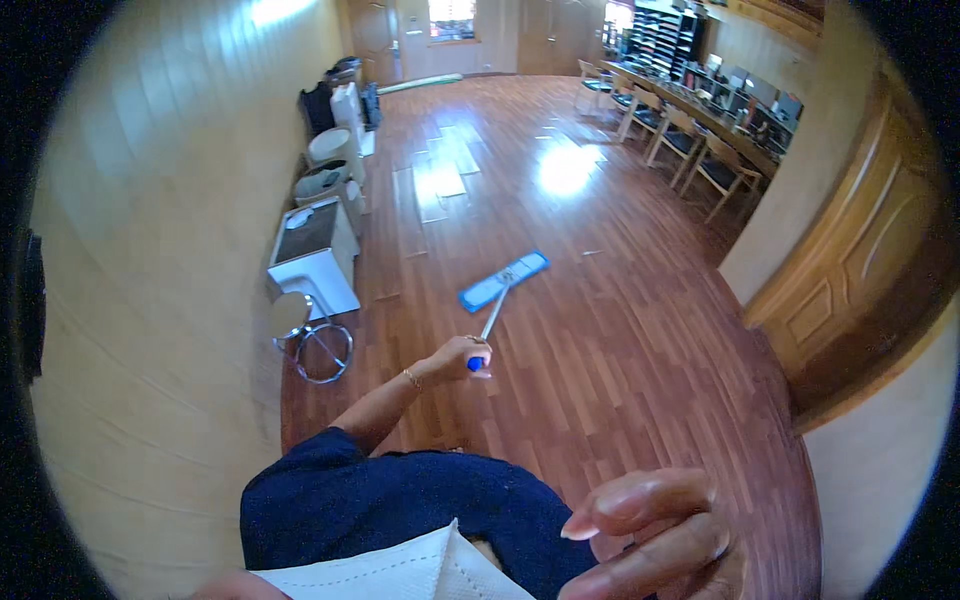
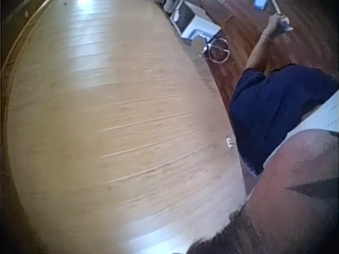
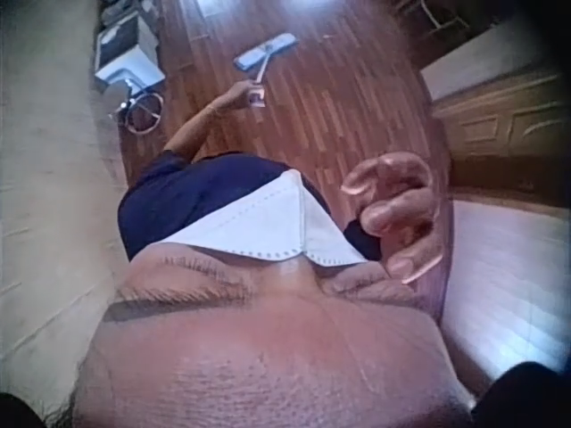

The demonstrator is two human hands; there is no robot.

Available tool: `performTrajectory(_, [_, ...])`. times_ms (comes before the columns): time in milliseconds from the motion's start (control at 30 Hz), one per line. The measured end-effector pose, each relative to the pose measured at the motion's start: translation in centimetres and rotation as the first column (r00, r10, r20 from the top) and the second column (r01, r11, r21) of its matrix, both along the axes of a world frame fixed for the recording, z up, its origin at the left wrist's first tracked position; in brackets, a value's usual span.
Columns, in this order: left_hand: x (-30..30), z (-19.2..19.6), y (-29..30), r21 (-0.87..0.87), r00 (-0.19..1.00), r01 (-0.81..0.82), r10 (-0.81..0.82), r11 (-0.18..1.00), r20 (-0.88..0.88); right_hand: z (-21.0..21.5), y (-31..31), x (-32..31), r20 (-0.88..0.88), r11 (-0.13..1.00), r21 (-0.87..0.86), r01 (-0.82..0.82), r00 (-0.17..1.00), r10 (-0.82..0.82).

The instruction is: Mopping the wooden floor of a large showroom using a flat mop.

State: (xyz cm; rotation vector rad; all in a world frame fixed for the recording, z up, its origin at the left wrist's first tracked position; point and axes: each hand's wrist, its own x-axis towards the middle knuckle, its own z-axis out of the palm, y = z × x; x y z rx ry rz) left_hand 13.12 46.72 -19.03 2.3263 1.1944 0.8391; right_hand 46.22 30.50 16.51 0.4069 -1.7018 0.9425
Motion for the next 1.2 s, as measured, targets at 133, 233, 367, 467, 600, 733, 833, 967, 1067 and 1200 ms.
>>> performTrajectory(133, [2.7,8.9,-5.6,0.13,0.993,0.046,-0.031,0.99,-0.111,1.5,-0.4,1.8,0.147,0.978,0.016,-0.209,0.968,0.205])
performTrajectory(233, [4.0,15.8,-10.4,0.108,0.986,0.139,-0.127,0.984,-0.111,0.3,-1.9,2.4,0.121,0.978,-0.126,-0.168,0.976,0.183])
performTrajectory(367, [4.5,21.9,-17.3,0.167,0.977,0.212,-0.202,0.963,-0.071,0.9,-1.5,1.8,0.202,0.917,-0.264,-0.298,0.913,0.355])
performTrajectory(467, [5.5,24.4,-20.0,0.107,0.917,0.38,-0.39,0.919,0.087,1.1,-2.7,1.5,0.172,0.964,-0.157,-0.213,0.956,0.239])
performTrajectory(600, [6.5,26.6,-22.5,0.106,0.808,0.534,-0.543,0.839,0.229,0.7,-3.0,3.2,0.143,0.878,-0.405,-0.258,0.93,0.339])
performTrajectory(733, [6.6,27.0,-23.1,0.123,0.772,0.576,-0.587,0.808,0.245,0.3,-1.6,3.0,0.194,0.879,-0.36,-0.312,0.897,0.398])
performTrajectory(833, [7.3,26.1,-21.9,0.136,0.744,0.58,-0.59,0.803,0.315,1.2,-2.5,2.7,0.226,0.884,-0.401,-0.24,0.91,0.349])
performTrajectory(967, [9.2,24.9,-21.9,0.174,0.675,0.629,-0.644,0.757,0.361,0.7,-2.2,2.2,0.155,0.895,-0.331,-0.3,0.918,0.365])
performTrajectory(1067, [10.4,24.5,-22.3,0.195,0.614,0.683,-0.698,0.704,0.369,0.3,-1.8,1.3,0.11,0.9,-0.277,-0.338,0.919,0.379])
performTrajectory(1200, [9.9,24.6,-22.1,0.218,0.642,0.654,-0.684,0.724,0.347,1.5,-0.7,0.1,0.221,0.889,-0.272,-0.369,0.875,0.43])
